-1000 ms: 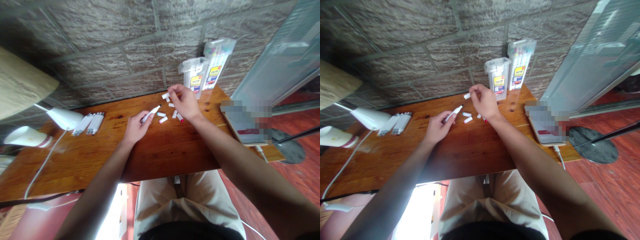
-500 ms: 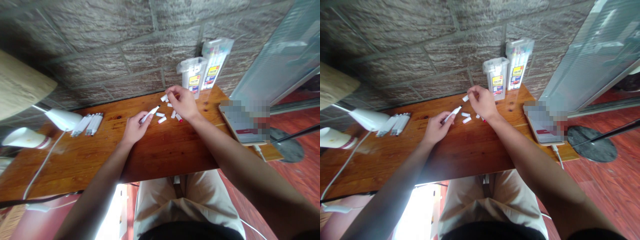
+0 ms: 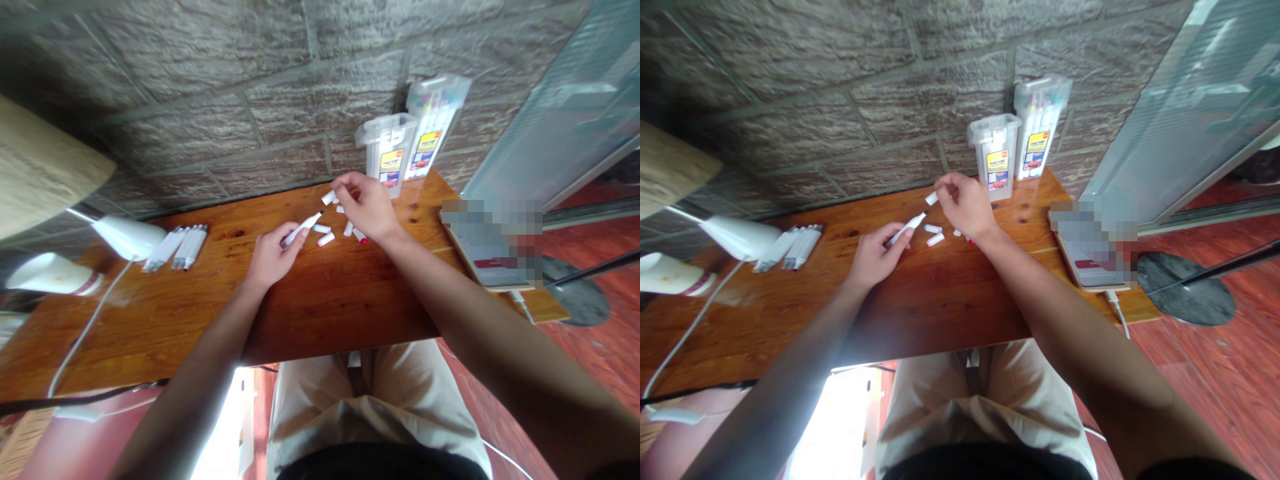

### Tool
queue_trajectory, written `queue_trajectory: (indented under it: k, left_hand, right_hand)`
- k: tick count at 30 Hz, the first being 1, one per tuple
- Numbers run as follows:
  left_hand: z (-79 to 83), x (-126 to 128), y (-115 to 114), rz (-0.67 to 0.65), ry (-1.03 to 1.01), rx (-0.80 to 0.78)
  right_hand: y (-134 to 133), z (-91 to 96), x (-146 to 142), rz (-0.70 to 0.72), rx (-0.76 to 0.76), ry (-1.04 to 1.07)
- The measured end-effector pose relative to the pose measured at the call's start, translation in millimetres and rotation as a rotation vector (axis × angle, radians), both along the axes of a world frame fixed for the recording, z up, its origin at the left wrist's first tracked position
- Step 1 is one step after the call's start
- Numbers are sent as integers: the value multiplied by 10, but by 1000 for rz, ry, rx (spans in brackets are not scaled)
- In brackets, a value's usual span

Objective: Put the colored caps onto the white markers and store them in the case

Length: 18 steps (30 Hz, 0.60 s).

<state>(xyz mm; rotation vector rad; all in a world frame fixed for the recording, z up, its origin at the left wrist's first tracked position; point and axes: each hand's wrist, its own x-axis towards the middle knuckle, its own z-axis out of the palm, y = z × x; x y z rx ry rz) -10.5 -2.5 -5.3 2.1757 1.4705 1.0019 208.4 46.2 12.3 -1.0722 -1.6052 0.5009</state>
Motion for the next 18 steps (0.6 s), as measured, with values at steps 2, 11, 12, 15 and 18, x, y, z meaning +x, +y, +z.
queue_trajectory:
  k: [2,11,12,15,18]
  left_hand:
    - [3,-1,-1,-4,5,-1]
    - [0,1,6,-8,13,-4]
    - [-1,2,6,-11,16,-5]
    - [-2,-1,7,-15,20,-9]
    - [-5,-8,10,-10,21,-12]
  right_hand:
    - [0,1,0,-5,2,3]
    - [8,8,20,-43,25,-11]
    - [11,7,21,-44,27,-12]
    - [15,9,17,-43,34,-12]
    - [3,20,9,-42,32,-15]
